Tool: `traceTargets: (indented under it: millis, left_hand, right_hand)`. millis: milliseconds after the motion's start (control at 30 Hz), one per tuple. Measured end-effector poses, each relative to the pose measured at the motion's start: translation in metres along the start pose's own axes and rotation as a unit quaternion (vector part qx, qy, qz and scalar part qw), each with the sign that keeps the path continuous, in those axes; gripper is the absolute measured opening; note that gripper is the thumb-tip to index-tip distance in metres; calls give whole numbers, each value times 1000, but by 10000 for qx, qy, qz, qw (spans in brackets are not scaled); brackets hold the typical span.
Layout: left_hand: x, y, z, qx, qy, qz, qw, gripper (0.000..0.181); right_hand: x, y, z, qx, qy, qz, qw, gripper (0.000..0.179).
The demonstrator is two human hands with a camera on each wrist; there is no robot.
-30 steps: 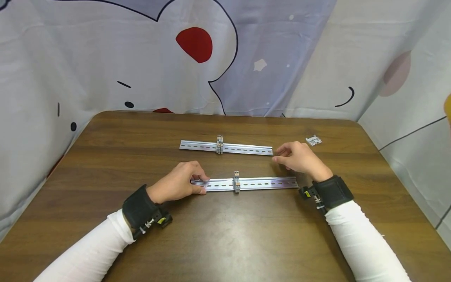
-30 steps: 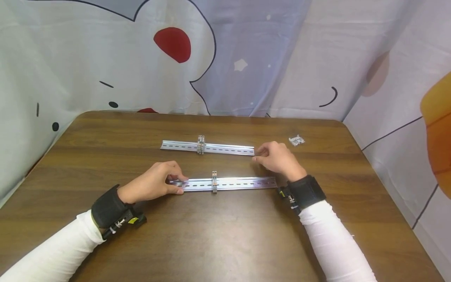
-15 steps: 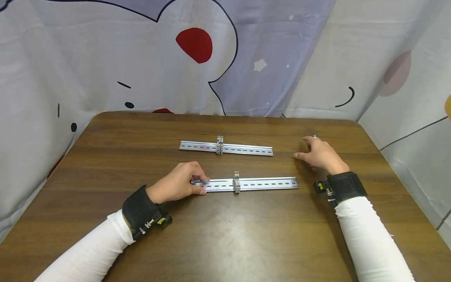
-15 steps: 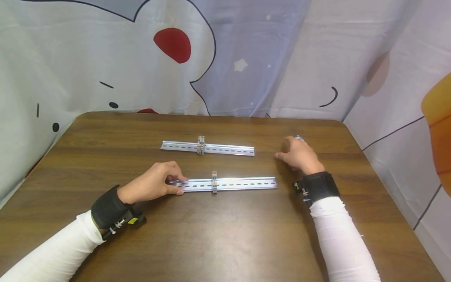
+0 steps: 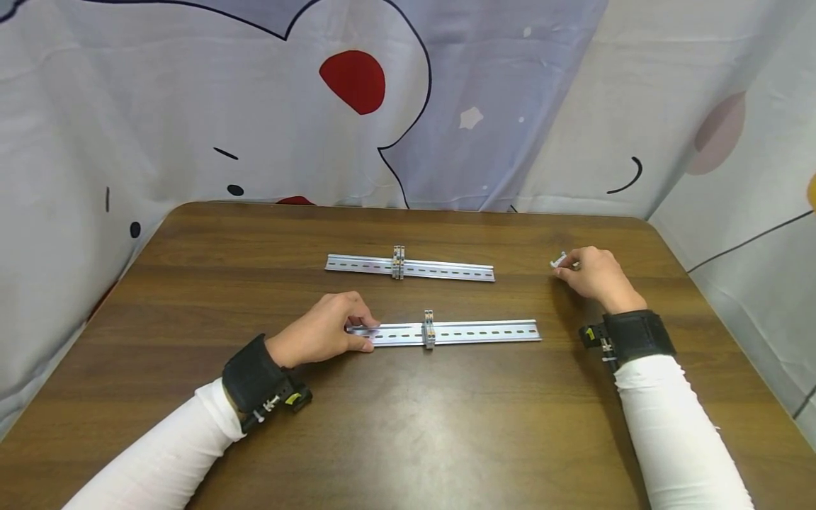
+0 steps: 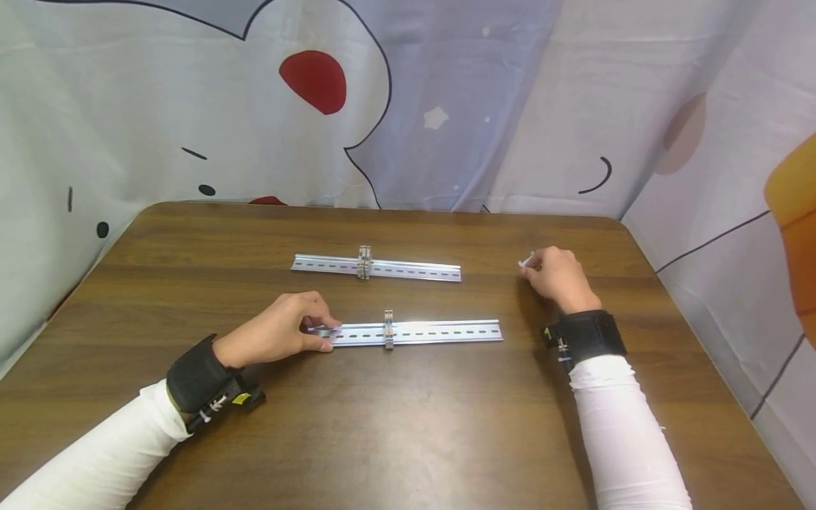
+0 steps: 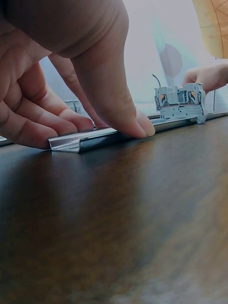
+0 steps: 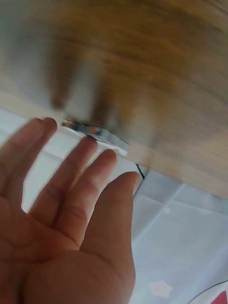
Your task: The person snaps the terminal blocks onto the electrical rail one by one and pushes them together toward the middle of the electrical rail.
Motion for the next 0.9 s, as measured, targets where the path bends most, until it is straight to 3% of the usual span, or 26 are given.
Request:
traceTargets:
  millis: [267,433,600,900]
  left_hand:
    - [0,0,1,-5,-11,-11,10000,27]
    - [0,0,2,-54,-12,18,10000,26]
    - [1,0,2,-82,-7,48,10000,26]
    - [0,0,1,-45,19,3,10000,27]
  right_hand:
    - [-3,1,-5,45,21,-309,9995,30]
    - [-3,3,-8,144,-140,-52,9998,26]
    - [-1,4,-15,410,-242,268,9985,43]
    - [6,-1,-7,239,-481,378,9978,53]
Point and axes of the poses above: each hand's wrist, its own y-axis away from the middle knuckle, its own x-axis out of the palm, z = x × y, the point moved 8 cm from there along -y, towards the middle knuckle, and after that the axes turned 6 degrees about y, right-handed, at the moved point
